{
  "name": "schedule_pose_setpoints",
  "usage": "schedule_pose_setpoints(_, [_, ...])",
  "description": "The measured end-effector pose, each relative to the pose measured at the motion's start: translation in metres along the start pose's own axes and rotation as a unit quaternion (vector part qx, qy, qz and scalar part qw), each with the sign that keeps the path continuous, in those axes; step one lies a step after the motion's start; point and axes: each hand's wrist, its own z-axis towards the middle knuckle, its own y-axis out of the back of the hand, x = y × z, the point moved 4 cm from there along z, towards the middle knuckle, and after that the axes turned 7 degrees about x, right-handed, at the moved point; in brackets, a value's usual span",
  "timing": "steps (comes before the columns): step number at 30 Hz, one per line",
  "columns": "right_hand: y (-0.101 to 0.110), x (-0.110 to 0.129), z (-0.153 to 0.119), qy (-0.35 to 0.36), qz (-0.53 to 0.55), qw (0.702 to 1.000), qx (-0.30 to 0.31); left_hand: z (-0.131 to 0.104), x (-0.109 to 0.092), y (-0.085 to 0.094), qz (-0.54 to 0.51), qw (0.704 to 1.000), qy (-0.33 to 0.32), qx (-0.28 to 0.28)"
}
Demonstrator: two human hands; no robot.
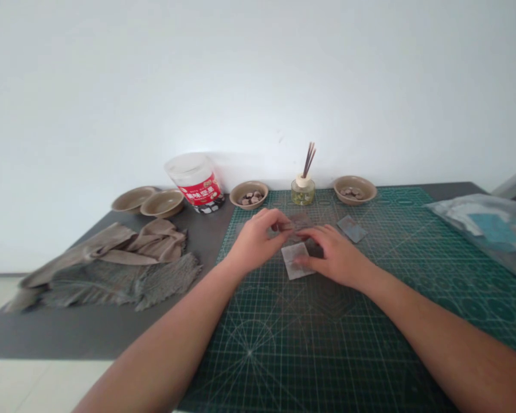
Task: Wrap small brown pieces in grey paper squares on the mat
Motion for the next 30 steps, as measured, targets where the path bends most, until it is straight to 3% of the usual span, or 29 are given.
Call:
schedule_pose_setpoints(4, [-0.012, 0.007, -0.001, 0.02, -0.157, 0.985, 0.064, 0.0, 0.011, 0.0, -0.015, 0.998, 0.059, -0.036])
schedule_pose_setpoints(12, [-0.011, 0.011, 0.0, -0.01, -0.204, 0.976, 0.08, 0.002, 0.01, -0.005, -0.023, 0.997, 0.066, -0.016])
schedule_pose_setpoints(30, [-0.015, 0.019, -0.002, 0.0, -0.075, 0.985, 0.154, 0.003, 0.014, -0.007, -0.026, 0.997, 0.066, -0.012])
